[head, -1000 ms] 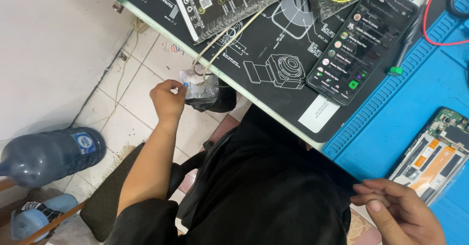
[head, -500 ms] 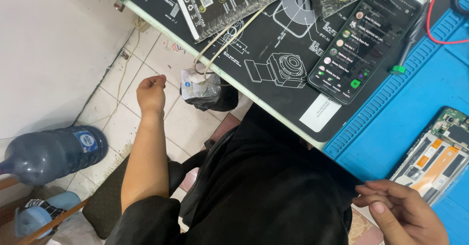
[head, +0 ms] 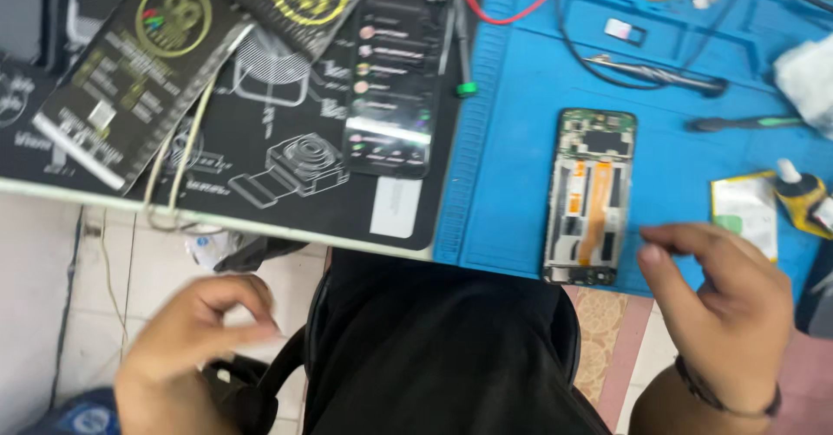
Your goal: The person removes the back cover and battery from a smartphone, then uses tweezers to peel off internal adhesive strips. They reposition the battery and reassemble the phone, ending with a brief visual inspection of the device.
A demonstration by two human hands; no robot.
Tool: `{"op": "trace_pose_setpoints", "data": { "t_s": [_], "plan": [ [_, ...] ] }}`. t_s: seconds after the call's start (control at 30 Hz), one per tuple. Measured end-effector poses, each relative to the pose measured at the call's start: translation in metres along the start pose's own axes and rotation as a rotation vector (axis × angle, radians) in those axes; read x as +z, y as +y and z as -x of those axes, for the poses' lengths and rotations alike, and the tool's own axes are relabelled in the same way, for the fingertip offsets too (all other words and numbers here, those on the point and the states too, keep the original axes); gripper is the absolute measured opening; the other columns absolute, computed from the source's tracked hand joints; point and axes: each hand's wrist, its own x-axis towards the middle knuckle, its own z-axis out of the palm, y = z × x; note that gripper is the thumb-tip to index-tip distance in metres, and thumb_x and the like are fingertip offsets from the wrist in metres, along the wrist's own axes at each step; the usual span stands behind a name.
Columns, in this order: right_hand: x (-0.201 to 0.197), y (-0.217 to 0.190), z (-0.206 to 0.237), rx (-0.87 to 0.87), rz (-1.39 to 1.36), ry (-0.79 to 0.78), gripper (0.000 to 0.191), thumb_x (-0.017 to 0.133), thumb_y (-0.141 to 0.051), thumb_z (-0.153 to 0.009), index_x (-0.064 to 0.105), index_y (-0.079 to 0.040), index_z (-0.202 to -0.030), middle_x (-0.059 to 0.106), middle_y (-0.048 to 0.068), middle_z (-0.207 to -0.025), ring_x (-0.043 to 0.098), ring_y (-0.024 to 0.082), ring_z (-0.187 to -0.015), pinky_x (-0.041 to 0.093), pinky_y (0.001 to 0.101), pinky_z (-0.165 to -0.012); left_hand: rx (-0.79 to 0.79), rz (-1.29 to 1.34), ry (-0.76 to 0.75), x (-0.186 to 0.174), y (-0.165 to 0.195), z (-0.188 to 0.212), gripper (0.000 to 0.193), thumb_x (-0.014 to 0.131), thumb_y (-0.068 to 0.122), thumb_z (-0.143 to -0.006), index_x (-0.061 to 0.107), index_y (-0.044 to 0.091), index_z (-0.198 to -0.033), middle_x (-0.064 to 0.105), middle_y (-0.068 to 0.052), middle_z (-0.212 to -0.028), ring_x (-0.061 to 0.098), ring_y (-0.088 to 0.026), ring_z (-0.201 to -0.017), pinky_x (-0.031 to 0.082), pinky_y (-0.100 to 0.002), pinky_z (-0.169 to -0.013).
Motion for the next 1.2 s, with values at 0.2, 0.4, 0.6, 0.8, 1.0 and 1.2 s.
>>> {"op": "trace_pose_setpoints", "data": {
  "t_s": [0.2, 0.4, 0.6, 0.8, 1.0, 1.2],
  "plan": [
    [-0.006, -0.012, -0.049, -0.492, 0.148, -0.166, 0.03, 0.082, -0.014, -0.08, 0.074, -0.008, -0.108, 0.07, 0.006, -0.106, 0.066, 0.026, -0.096, 0.047, 0.0387, -0.085, 0.581, -0.308, -0.474, 0.098, 0.091, -0.056, 0.037, 0.096, 0.03, -0.077, 0.078, 0.011, -0.103, 0.074, -0.003, -0.097, 0.069, -0.022, -0.098, 0.054, -0.034, -0.085],
    [-0.014, -0.008, -0.079, -0.726, 0.235, -0.523, 0.037, 0.085, -0.024, -0.063, 0.079, -0.021, -0.1, 0.061, 0.006, -0.112, 0.057, 0.03, -0.104, 0.036, 0.0457, -0.094, 0.791, -0.685, -0.021, 0.179, 0.118, -0.117, 0.065, 0.092, 0.044, -0.07, 0.069, 0.013, -0.122, 0.065, -0.005, -0.119, 0.055, -0.031, -0.117, 0.047, -0.041, -0.102],
    [-0.015, -0.013, -0.093, -0.706, 0.259, -0.66, 0.031, 0.085, -0.022, -0.063, 0.08, -0.025, -0.094, 0.06, 0.005, -0.102, 0.057, 0.03, -0.096, 0.038, 0.0454, -0.094, 0.747, -0.731, 0.081, 0.2, 0.112, -0.141, 0.105, 0.094, 0.048, -0.061, 0.045, 0.011, -0.146, 0.059, -0.008, -0.136, 0.049, -0.033, -0.126, 0.043, -0.044, -0.108],
    [-0.017, -0.016, -0.103, -0.725, 0.253, -0.716, 0.033, 0.084, -0.025, -0.064, 0.082, -0.026, -0.097, 0.061, 0.004, -0.102, 0.058, 0.031, -0.094, 0.041, 0.0409, -0.091, 0.707, -0.807, 0.087, 0.205, 0.108, -0.146, 0.112, 0.094, 0.044, -0.06, 0.04, 0.01, -0.151, 0.061, -0.007, -0.13, 0.051, -0.032, -0.121, 0.043, -0.044, -0.106],
    [-0.011, -0.019, -0.112, -0.699, 0.389, -0.883, 0.022, 0.087, -0.028, -0.068, 0.08, -0.022, -0.087, 0.062, 0.0, -0.099, 0.061, 0.023, -0.092, 0.041, 0.0411, -0.093, 0.736, -0.853, 0.14, 0.21, 0.108, -0.147, 0.109, 0.093, 0.04, -0.064, 0.037, 0.01, -0.154, 0.061, -0.008, -0.131, 0.051, -0.032, -0.122, 0.043, -0.045, -0.107],
    [-0.016, -0.011, -0.11, -0.758, 0.209, -0.784, 0.028, 0.082, -0.023, -0.069, 0.076, -0.02, -0.097, 0.06, 0.003, -0.093, 0.062, 0.022, -0.085, 0.039, 0.0438, -0.093, 0.746, -0.83, 0.137, 0.209, 0.108, -0.149, 0.109, 0.092, 0.04, -0.066, 0.036, 0.009, -0.154, 0.06, -0.008, -0.131, 0.051, -0.031, -0.122, 0.043, -0.044, -0.107]
  ]
}}
